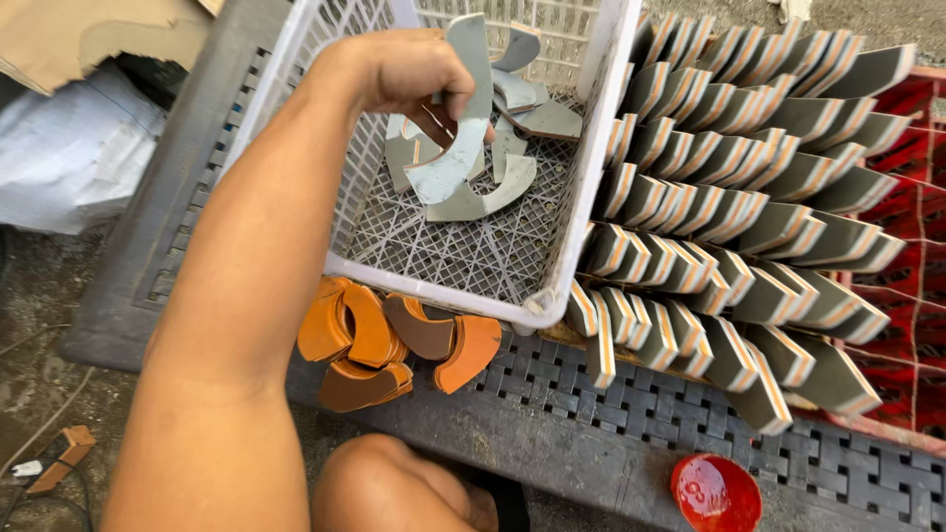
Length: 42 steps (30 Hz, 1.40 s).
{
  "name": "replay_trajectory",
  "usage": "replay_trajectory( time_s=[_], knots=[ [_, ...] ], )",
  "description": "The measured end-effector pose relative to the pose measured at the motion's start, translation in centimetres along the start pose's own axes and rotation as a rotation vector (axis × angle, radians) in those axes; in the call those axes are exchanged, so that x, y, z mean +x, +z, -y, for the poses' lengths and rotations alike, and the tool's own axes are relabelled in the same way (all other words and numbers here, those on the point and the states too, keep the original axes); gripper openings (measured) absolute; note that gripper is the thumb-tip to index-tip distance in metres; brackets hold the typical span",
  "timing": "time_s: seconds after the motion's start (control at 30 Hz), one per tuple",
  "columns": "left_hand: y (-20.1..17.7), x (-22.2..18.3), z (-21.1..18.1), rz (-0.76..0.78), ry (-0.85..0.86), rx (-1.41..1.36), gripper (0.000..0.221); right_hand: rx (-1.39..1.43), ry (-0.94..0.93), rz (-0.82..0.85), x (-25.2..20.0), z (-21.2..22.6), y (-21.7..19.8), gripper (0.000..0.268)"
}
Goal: The person repeatedly picks up curved ceramic pieces from a white crate, applies red paint to their edges with a brush, and places them into a yellow crate. The process is repeated for multiple pieces throughout the clip.
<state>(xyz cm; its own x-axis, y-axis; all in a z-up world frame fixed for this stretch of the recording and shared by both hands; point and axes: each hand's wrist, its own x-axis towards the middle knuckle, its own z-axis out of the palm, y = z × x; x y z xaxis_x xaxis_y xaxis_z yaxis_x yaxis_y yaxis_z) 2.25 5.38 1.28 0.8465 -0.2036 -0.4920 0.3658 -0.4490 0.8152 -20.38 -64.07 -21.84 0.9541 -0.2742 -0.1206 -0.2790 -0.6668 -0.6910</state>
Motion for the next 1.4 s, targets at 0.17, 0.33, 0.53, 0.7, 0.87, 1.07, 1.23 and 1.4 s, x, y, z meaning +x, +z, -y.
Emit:
replay_trajectory(
  time_s=[0.17, 0.33, 0.53, 0.7, 0.87, 1.07, 1.23, 1.4],
  knots=[
    [4.1, -9.1, -3.7, -0.087, 0.461, -0.111, 0.026, 0.097, -0.118, -0.025, -0.8, 0.4, -0.8, 0.035],
    [10.5, -16.2, -6.6, -0.491, 0.549, 0.289, 0.023, 0.125, -0.274, 0.054, -5.1, 2.0, -2.8, 0.035],
    [18.3, -24.9, -3.1, -0.726, 0.706, 0.318, 0.018, -0.265, -0.235, 0.409, -9.1, 12.5, -3.6, 0.037],
    [28.6, -24.3, 5.2, -0.246, 0.203, -0.585, 0.024, -0.465, -0.452, 0.333, -11.9, 17.0, -4.0, 0.025],
    [37.7, -22.5, 11.4, -0.042, 0.056, -1.266, 0.026, -0.693, -0.482, 0.352, -13.3, 18.7, -1.9, 0.024],
    [41.0, -21.2, 12.8, 0.049, 0.142, -1.266, 0.047, -0.854, -0.44, 0.471, -15.5, 21.1, 0.7, 0.021],
    [40.8, -20.8, 12.1, 0.047, 0.204, -1.236, 0.049, -0.94, -0.32, 0.536, -16.2, 21.6, 0.1, 0.019],
    [41.0, -20.8, 11.2, 0.043, 0.22, -1.22, 0.043, -0.885, -0.399, 0.498, -16.1, 22.5, 1.1, 0.02]
  ],
)
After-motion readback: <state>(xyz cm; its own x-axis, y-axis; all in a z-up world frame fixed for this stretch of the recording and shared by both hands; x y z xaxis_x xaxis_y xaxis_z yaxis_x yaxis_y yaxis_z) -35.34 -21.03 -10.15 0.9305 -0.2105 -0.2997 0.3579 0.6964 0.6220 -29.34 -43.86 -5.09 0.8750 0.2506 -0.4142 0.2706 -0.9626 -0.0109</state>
